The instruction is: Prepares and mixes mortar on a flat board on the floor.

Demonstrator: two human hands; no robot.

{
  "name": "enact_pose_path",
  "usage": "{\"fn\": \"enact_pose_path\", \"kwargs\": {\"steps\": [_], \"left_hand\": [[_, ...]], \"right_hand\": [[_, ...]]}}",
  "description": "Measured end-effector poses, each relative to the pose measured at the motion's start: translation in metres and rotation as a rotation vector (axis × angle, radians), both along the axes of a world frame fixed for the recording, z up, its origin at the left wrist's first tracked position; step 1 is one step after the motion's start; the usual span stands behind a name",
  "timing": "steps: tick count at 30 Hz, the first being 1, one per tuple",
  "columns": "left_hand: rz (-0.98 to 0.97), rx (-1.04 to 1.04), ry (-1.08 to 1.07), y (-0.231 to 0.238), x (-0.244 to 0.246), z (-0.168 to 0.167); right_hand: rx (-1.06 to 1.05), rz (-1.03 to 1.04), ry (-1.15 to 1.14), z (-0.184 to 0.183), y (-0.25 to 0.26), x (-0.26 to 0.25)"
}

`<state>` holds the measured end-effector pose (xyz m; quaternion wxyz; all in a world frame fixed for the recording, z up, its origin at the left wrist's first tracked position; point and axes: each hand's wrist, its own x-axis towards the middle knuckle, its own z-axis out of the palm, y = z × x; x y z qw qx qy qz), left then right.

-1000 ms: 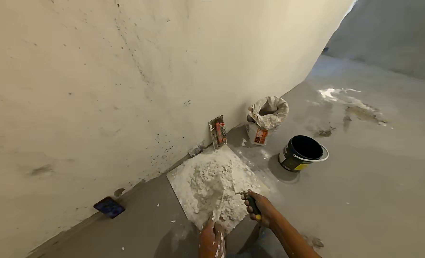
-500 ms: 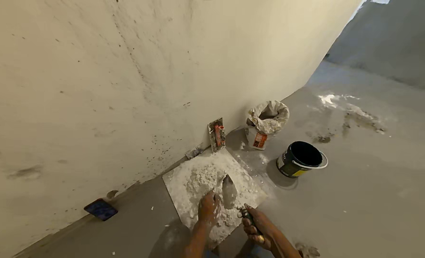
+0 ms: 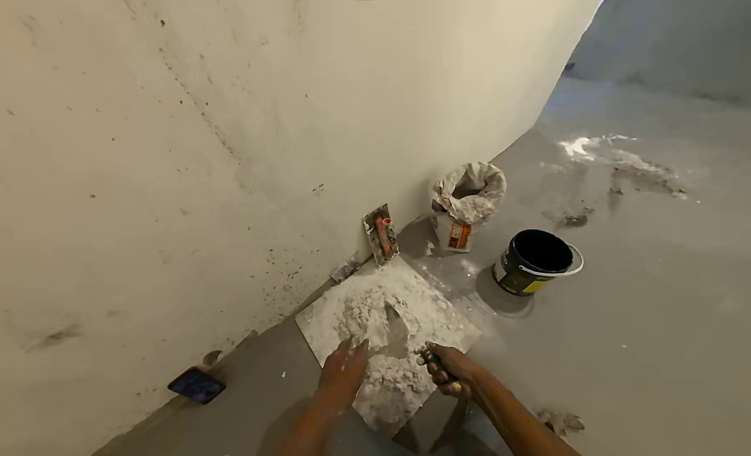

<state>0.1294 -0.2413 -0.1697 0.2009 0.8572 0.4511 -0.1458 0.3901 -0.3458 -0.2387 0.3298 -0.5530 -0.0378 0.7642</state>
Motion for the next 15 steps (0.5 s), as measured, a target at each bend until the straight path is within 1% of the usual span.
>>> {"fn": "enact_pose_path", "kwargs": {"steps": [3,6,8,10,12,15], "left_hand": [[0.142,-0.004,-0.074,-0.028,-0.038,0.012],[0.330,-0.056,-0.347,-0.069,-0.054,0.021],[0.446,-0.081,-0.498,-0.097,-0.048,0.023],[0.542,-0.096,-0.582,-0.118,-0.034,0.026],[0.622,-0.110,-0.676,-0.131,-0.018,0.021],[0.675,-0.093,-0.758,-0.139,0.004,0.016]], "right_hand": [[0.002,-0.153,0.120,-0.015,0.005,0.000],[0.081,-0.267,0.270,-0.018,-0.003,-0.006],[0.129,-0.294,0.318,-0.015,-0.008,-0.013],[0.169,-0.292,0.328,-0.011,-0.012,-0.019],[0.216,-0.263,0.295,-0.004,-0.017,-0.023],[0.271,-0.244,0.224,0.007,-0.022,-0.025]]}}
